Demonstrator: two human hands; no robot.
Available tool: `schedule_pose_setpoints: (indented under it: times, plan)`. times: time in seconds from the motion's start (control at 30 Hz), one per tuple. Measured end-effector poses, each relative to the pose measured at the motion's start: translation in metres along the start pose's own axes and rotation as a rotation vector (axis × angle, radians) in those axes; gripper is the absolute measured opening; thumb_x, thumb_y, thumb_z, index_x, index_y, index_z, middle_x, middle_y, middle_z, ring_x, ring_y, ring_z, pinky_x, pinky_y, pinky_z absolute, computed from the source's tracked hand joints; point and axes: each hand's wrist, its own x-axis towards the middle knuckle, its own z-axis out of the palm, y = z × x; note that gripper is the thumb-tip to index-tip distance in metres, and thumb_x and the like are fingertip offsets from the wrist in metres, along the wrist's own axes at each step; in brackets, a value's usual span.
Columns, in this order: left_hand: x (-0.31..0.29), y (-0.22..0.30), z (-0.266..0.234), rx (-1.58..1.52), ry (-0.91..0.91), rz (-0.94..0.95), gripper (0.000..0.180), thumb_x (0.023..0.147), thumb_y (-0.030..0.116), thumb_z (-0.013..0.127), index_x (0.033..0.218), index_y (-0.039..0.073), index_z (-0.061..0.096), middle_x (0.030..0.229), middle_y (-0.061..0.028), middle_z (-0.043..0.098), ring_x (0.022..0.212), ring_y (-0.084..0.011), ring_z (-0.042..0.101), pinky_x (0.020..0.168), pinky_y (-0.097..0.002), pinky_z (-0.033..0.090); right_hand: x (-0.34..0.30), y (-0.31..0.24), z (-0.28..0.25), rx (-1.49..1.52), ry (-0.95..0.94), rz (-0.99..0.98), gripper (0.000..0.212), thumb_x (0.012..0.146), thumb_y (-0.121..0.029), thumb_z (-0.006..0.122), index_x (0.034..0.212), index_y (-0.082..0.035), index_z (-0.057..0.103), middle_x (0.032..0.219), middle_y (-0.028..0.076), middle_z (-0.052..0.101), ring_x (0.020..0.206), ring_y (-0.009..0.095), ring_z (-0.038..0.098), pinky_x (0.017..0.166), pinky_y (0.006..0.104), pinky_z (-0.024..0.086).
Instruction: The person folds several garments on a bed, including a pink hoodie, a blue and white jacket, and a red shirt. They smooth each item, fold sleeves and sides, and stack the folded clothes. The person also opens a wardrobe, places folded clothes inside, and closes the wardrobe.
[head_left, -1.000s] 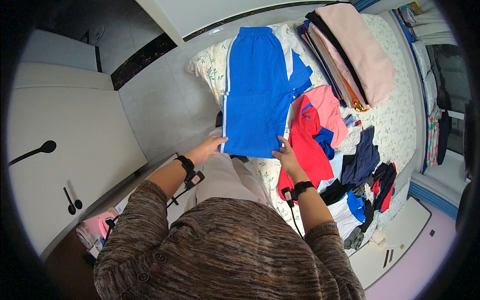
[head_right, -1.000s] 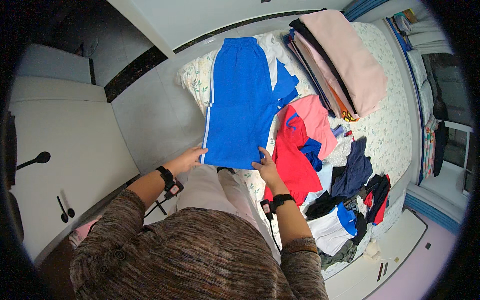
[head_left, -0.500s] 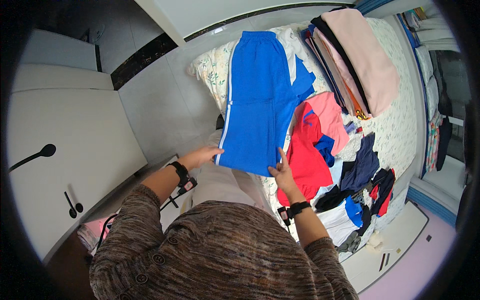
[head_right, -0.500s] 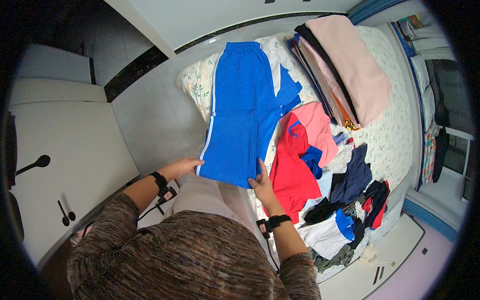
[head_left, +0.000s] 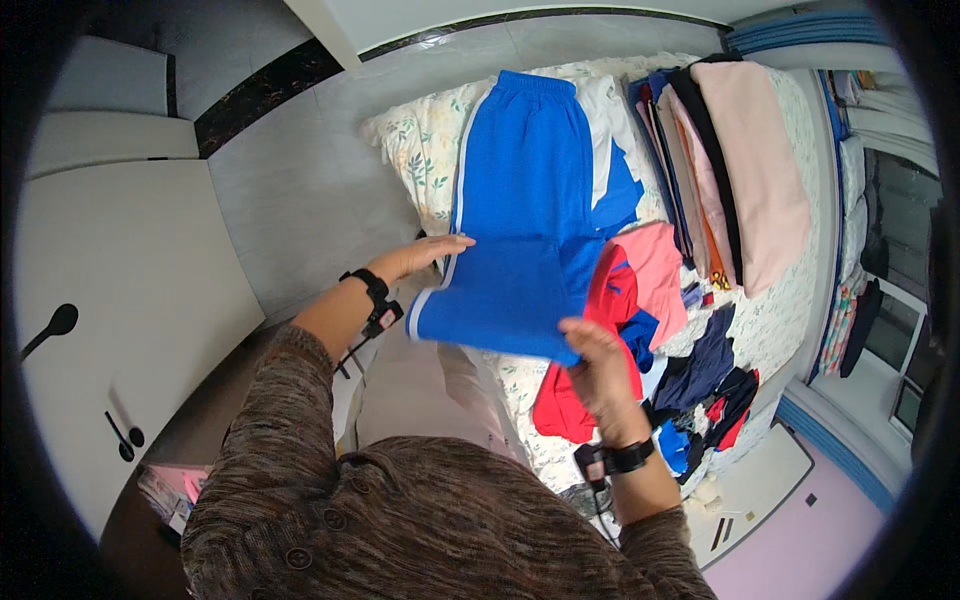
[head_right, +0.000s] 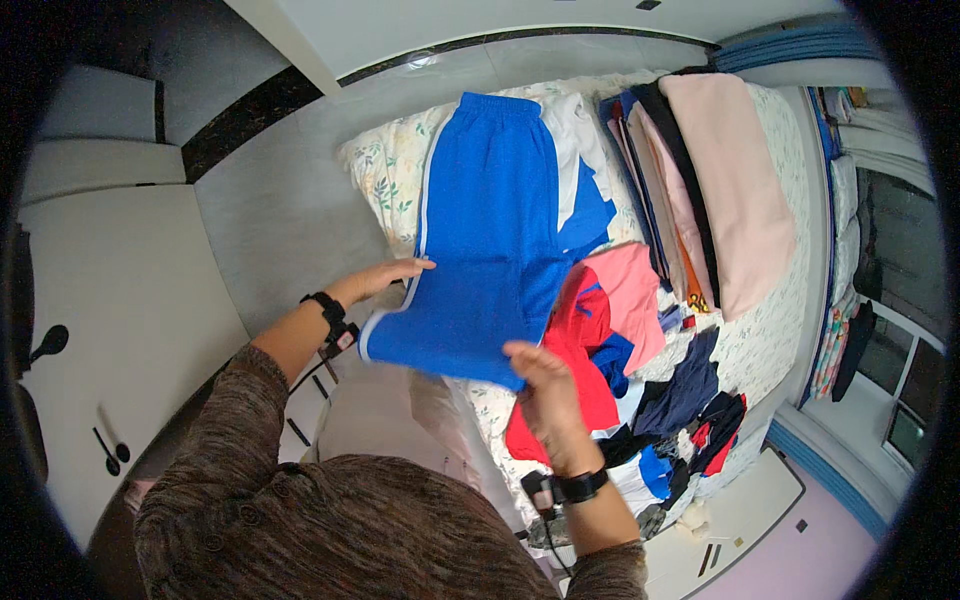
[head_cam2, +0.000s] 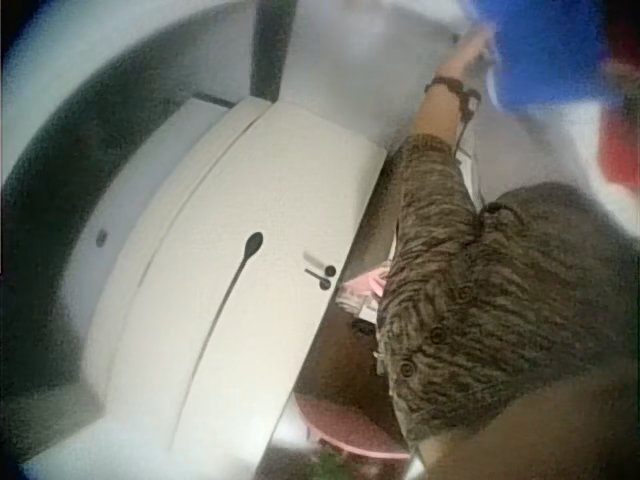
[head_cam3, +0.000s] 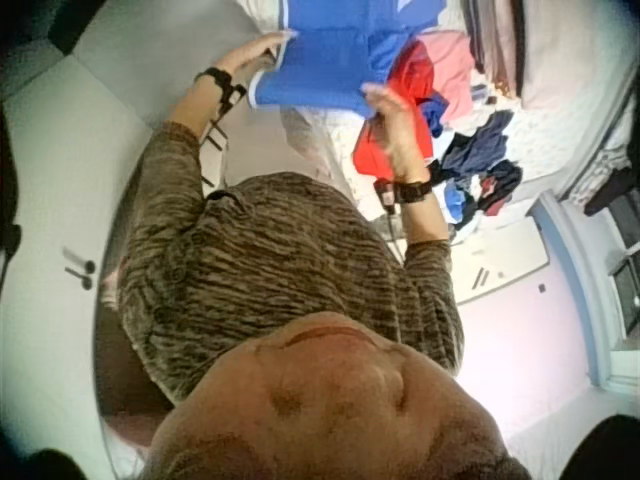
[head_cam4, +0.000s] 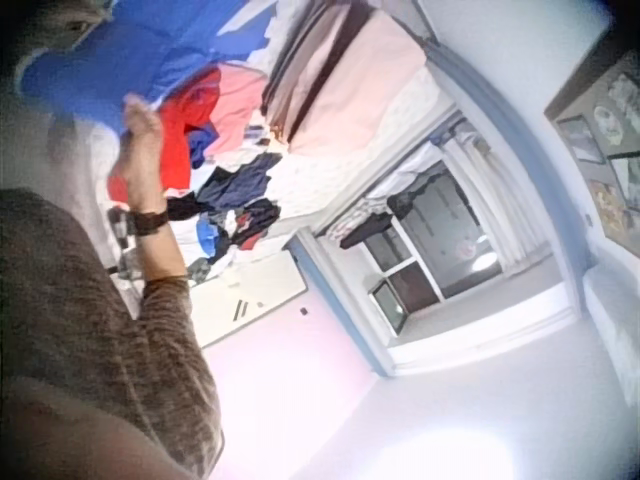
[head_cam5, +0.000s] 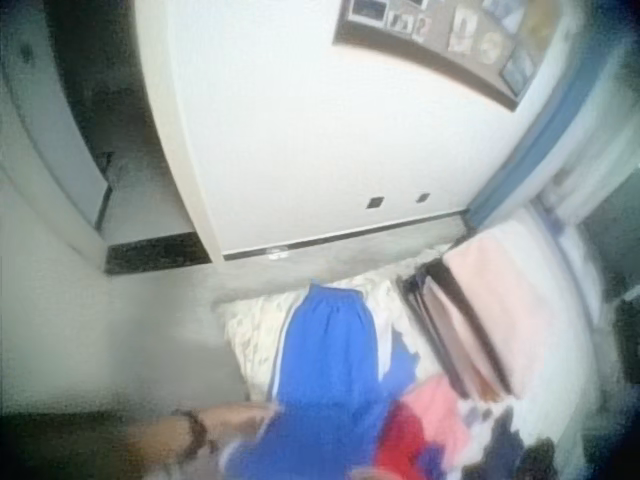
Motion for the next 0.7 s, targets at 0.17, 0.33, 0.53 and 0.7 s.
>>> schedule_pose_setpoints:
  times: [0.17, 0.33, 0.53, 0.7]
  plan:
    - [0.050, 0.024, -0.048, -0.170, -0.023, -0.045, 0.074, 0.091, 0.062, 0.031, 0.145, 0.011, 0.031, 0.143, -0.0105, 0.039, 0.129, -0.0253, 0.038, 0.109, -0.0393, 0.027, 0.143, -0.136, 0.037, 0.105, -0.071, -0.229, 0.028, 0.089, -0.016, 0.059, 0.115, -0.007, 0.056, 0.110, 0.006, 0.059, 0.100, 0.019, 0.055, 0.086, 0.0395, 0.047]
    - [0.077, 0.049, -0.075, -0.407, 0.066, -0.088, 0.091, 0.087, 0.075, 0.015, 0.145, 0.007, 0.027, 0.140, -0.0138, 0.041, 0.127, -0.0268, 0.039, 0.107, -0.0420, 0.027, 0.257, -0.141, 0.022, -0.147, 0.178, -0.611, 0.027, 0.089, -0.024, 0.059, 0.110, -0.006, 0.056, 0.109, 0.008, 0.059, 0.098, 0.019, 0.056, 0.083, 0.0364, 0.047]
    - [0.092, 0.042, -0.063, 0.024, 0.316, -0.062, 0.066, 0.090, 0.048, 0.055, 0.133, -0.001, 0.043, 0.119, -0.0123, 0.056, 0.098, -0.0199, 0.055, 0.083, -0.0311, 0.045, 0.238, 0.058, -0.011, -0.156, 0.342, 0.378, 0.045, 0.085, -0.040, 0.066, 0.115, -0.010, 0.051, 0.101, 0.013, 0.055, 0.088, 0.027, 0.058, 0.075, 0.0409, 0.050]
    - [0.100, 0.056, -0.062, -0.019, 0.648, 0.064, 0.059, 0.083, 0.040, 0.068, 0.122, 0.000, 0.049, 0.112, -0.0104, 0.056, 0.095, -0.0207, 0.054, 0.084, -0.0344, 0.045, 0.266, 0.091, -0.003, 0.490, 0.225, 0.124, 0.062, 0.084, -0.034, 0.069, 0.134, -0.011, 0.041, 0.135, 0.011, 0.044, 0.118, 0.029, 0.047, 0.100, 0.0465, 0.038]
